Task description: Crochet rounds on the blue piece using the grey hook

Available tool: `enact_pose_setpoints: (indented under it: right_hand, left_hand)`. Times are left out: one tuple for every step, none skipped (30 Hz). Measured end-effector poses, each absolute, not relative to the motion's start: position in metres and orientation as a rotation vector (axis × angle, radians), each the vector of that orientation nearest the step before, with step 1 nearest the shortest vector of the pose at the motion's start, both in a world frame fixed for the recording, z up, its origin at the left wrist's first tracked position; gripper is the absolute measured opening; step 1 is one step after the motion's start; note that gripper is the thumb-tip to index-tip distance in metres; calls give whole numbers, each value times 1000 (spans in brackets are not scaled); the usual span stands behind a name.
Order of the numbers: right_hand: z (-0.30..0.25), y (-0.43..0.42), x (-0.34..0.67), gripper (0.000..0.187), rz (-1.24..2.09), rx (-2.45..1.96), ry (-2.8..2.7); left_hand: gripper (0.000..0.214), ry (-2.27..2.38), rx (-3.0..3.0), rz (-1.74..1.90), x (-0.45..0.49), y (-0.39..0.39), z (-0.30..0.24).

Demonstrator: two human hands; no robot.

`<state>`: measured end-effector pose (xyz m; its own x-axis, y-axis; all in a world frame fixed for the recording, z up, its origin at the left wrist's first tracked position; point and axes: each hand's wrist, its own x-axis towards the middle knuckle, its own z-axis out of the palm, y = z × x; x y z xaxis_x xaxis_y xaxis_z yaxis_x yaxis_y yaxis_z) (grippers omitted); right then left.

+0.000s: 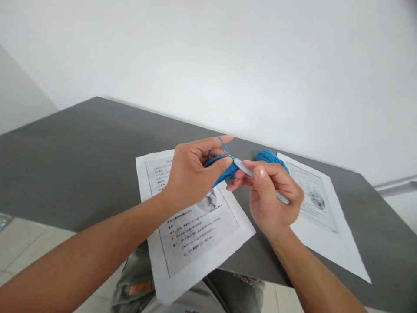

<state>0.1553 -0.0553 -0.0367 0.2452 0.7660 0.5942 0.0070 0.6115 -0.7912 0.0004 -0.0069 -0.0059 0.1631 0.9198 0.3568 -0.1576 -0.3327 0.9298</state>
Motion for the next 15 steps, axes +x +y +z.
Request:
enact_pose_setpoints:
  right_hand:
    - [-37, -55, 156, 14, 613, -789, -1216]
    - [-38, -55, 156, 15, 627, -800, -1206]
    - [-38, -55, 156, 16, 638, -810, -1203]
    - [-39, -54, 156, 17, 641, -818, -1206]
    - [-40, -54, 156, 17, 625, -820, -1216]
    - [-40, -53, 156, 16, 579, -823, -1239]
    - [-41, -53, 156, 16, 500, -829, -1285]
    - [-41, -54, 156, 17, 384, -836, -1355]
    - [-40, -54, 157, 21, 235, -847, -1444]
    - [-39, -55, 157, 27, 67, -861, -1540]
    - [-38, -56, 158, 35, -103, -876, -1630]
    - [-36, -57, 159, 43, -256, -887, -1702]
    - [-35, -58, 160, 49, -380, -888, -1751]
    - [-33, -58, 161, 54, -468, -884, -1780]
    - [-31, -59, 163, 57, -512, -866, -1799]
  left_hand:
    - [40, 794, 1437, 1371, 1, -8, -6]
    - [39, 797, 1425, 1370, 1, -8, -5]
    - [39, 795, 1407, 1368, 2, -8, -5]
    - [39, 790, 1384, 1366, 2, -8, -5]
    - [39, 781, 1356, 1362, 3, -8, -5]
    - [40, 768, 1324, 1356, 3, -7, -6]
    - [40, 749, 1285, 1349, 3, -6, -7]
    - [42, 720, 1238, 1338, 4, -5, -8]
    - [44, 683, 1186, 1326, 4, -4, -8]
    - [46, 643, 1127, 1312, 4, -2, -9]
    - [48, 607, 1067, 1297, 4, -1, -9]
    - [48, 574, 1013, 1284, 3, -1, -9]
    - [48, 546, 972, 1269, 2, -1, -8]
    - [46, 524, 945, 1248, 1, -1, -7]
    - [44, 507, 929, 1224, 0, -1, -5]
